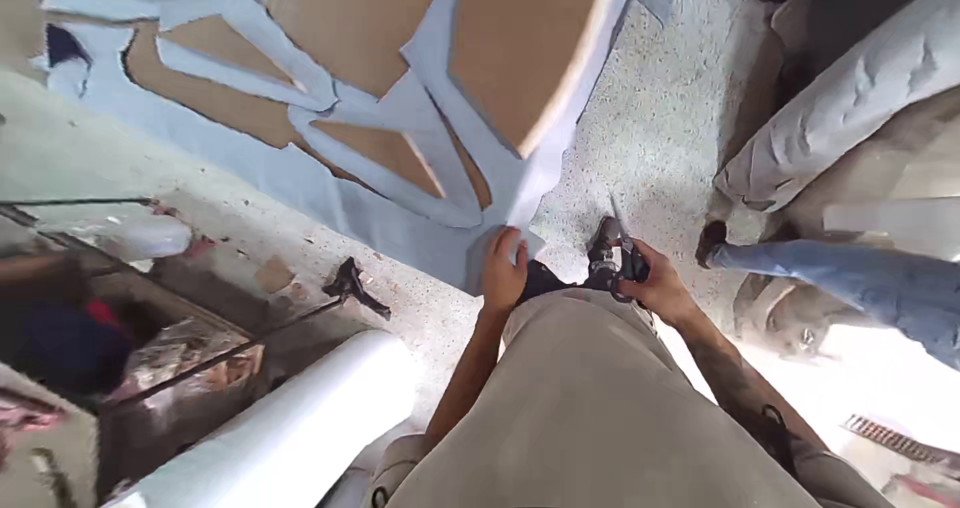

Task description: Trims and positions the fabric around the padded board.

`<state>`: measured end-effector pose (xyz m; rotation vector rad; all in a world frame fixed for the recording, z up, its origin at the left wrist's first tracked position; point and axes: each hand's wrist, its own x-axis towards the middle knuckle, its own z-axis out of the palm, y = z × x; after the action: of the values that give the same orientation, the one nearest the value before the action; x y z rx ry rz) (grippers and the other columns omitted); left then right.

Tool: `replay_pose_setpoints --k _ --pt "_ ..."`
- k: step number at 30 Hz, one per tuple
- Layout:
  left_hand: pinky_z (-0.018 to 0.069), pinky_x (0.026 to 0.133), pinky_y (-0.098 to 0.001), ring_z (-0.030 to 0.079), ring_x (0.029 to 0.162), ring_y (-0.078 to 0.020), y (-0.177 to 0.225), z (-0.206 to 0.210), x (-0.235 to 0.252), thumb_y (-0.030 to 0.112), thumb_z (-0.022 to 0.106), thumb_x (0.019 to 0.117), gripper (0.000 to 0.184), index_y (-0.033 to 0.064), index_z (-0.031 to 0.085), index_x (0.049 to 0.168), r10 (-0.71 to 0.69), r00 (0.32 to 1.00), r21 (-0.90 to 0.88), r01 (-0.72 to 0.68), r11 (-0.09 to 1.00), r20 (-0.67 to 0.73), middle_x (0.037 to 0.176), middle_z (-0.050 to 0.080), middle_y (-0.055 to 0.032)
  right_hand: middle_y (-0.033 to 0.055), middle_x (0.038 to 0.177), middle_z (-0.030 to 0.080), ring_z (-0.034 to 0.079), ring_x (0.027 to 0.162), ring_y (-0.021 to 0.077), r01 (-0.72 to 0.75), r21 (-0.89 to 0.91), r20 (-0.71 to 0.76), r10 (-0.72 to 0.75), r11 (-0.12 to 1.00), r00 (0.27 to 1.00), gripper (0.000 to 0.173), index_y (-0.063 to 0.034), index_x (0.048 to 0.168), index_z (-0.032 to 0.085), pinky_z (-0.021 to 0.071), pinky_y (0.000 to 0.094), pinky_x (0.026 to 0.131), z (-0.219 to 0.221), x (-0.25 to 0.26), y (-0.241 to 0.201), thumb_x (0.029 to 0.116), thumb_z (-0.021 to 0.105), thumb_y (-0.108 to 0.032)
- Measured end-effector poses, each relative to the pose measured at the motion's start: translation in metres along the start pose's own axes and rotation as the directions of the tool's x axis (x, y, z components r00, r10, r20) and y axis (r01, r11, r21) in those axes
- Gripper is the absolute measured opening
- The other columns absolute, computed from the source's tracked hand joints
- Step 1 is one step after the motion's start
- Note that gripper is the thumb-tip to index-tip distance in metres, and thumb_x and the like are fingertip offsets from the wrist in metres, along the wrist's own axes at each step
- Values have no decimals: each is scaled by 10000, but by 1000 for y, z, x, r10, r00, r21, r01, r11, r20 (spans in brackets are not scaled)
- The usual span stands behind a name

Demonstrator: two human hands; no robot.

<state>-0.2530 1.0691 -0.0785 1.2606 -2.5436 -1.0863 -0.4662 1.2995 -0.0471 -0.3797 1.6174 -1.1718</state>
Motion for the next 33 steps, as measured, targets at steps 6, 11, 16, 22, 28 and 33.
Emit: replay_pose_setpoints --k 6,11,16,22,28,33 --pt "372 1183 -525 434 1422 -421 8 -5 52 404 540 1037 544 -2 561 1398 -120 980 435 178 883 -156 1480 495 -271 293 1169 639 648 1049 470 -327 -468 -458 91 821 884 774 30 1356 508 535 662 887 -141 -41 47 729 899 -199" --pt "325 1098 -706 419 1421 -428 22 -26 63 448 578 1014 473 85 645 1309 -210 977 610 185 771 -32 1473 537 -182 334 964 670 646 968 523 -452 -550 -401 253 702 880 455 73 921 704 481 736 847 -197 -29 58 852 810 -364" --pt "336 1070 -740 514 1328 -429 15 -37 60 337 656 1000 392 142 638 1340 -203 977 502 212 839 -73 1370 623 -157 199 1117 697 665 1042 358 278 -630 283 -118 726 952 214 -17 1047 735 530 592 932 -156 58 -13 899 716 -171" --pt "273 1058 -775 431 1395 -410 -8 -41 64 267 686 975 235 155 698 1182 -137 984 358 168 919 -111 1424 578 -99 267 1310 582 533 1207 517 672 -689 723 -196 -271 663 808 53 1210 638 461 714 897 7 139 -213 568 983 -294" --pt "209 1141 -735 584 1239 -367 -26 -52 71 203 698 964 161 84 712 1071 -33 997 282 51 958 -69 1152 705 -116 247 1343 567 471 1301 505 738 -250 859 209 -627 468 715 25 1175 665 409 720 1014 153 208 -279 584 962 -246" --pt "234 1118 -700 613 1149 -322 -41 -53 67 203 716 938 98 107 717 954 63 982 158 -35 987 -178 1023 711 -73 208 1185 654 576 1167 453 744 93 816 479 -662 324 511 -13 1081 697 405 678 1014 238 219 -270 651 905 -192"
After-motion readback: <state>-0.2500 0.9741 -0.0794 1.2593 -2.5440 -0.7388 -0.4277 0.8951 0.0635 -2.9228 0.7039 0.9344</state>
